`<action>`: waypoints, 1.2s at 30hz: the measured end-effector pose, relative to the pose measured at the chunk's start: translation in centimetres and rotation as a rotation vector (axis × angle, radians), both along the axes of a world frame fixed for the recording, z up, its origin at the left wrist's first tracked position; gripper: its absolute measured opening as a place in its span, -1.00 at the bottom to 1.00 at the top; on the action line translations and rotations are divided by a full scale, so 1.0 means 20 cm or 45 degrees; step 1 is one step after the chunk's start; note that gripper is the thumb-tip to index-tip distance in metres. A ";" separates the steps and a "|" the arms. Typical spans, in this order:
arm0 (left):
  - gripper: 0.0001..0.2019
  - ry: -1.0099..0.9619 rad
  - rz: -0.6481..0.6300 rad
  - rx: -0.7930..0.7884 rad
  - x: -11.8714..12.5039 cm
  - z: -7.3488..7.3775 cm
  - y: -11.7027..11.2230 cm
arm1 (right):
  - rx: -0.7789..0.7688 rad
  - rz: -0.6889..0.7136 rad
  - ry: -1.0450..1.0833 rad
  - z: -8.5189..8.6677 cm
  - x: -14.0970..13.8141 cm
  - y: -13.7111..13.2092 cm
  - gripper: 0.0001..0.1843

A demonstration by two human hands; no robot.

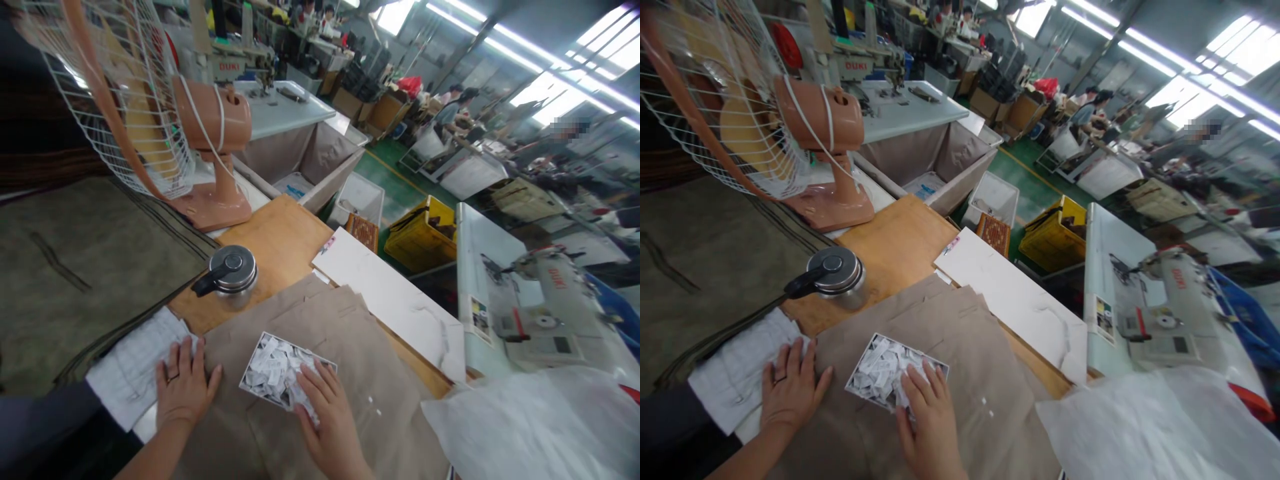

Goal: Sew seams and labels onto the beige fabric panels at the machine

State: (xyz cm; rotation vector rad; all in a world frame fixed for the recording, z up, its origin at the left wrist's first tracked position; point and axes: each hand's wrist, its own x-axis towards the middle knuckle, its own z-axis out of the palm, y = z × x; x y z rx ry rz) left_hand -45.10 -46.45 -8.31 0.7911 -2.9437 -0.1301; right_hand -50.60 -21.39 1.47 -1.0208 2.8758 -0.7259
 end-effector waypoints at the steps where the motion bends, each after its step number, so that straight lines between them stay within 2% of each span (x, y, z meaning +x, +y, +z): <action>1: -0.39 0.014 -0.007 0.007 0.00 0.00 0.00 | -0.073 -0.083 0.036 0.00 0.00 0.03 -0.67; 3: -0.39 0.032 -0.010 0.016 0.00 0.00 0.00 | -0.174 -0.352 0.042 -0.03 0.01 0.10 -0.79; 6: -0.39 0.048 -0.007 0.018 0.00 0.01 0.00 | -0.196 -0.755 -0.129 -0.11 0.04 0.17 -0.67; 8: -0.39 0.059 -0.020 0.020 0.00 0.01 0.00 | -0.160 -0.872 -0.287 -0.15 0.06 0.18 -0.58; 10: -0.38 0.062 -0.026 0.021 -0.01 0.01 0.00 | -0.116 -0.900 -0.377 -0.17 0.07 0.17 -0.51; 13: -0.37 0.041 -0.026 0.019 -0.02 0.01 0.01 | -0.073 -0.907 -0.377 -0.14 0.08 0.17 -0.44; 18: -0.37 0.070 -0.023 0.000 -0.02 0.02 0.01 | 0.025 -0.919 -0.189 0.00 0.08 0.22 -0.48; 20: -0.36 0.073 -0.035 0.006 -0.01 0.02 0.01 | -0.010 -0.821 -0.102 0.04 0.06 0.22 -0.54; 23: -0.36 0.060 -0.044 0.028 -0.01 0.02 0.00 | -0.140 -0.534 0.033 0.05 0.00 0.15 -0.69; 26: -0.36 0.056 -0.023 0.044 -0.01 0.01 0.00 | -0.088 -0.300 0.105 0.01 -0.07 0.06 -0.81; 29: -0.37 0.074 -0.012 0.043 -0.02 0.01 0.01 | 0.027 -0.301 0.064 -0.04 -0.12 0.05 -0.83; 33: -0.39 0.024 0.004 -0.026 0.00 -0.01 -0.01 | 0.003 -0.387 0.087 -0.16 -0.11 0.10 -0.71; 35: -0.40 -0.042 0.024 -0.078 0.03 -0.03 -0.03 | 0.005 -0.269 0.155 -0.26 -0.10 0.09 -0.55; 36: -0.40 -0.070 0.023 -0.095 0.05 -0.04 -0.04 | 0.007 -0.251 0.190 -0.31 -0.09 0.06 -0.54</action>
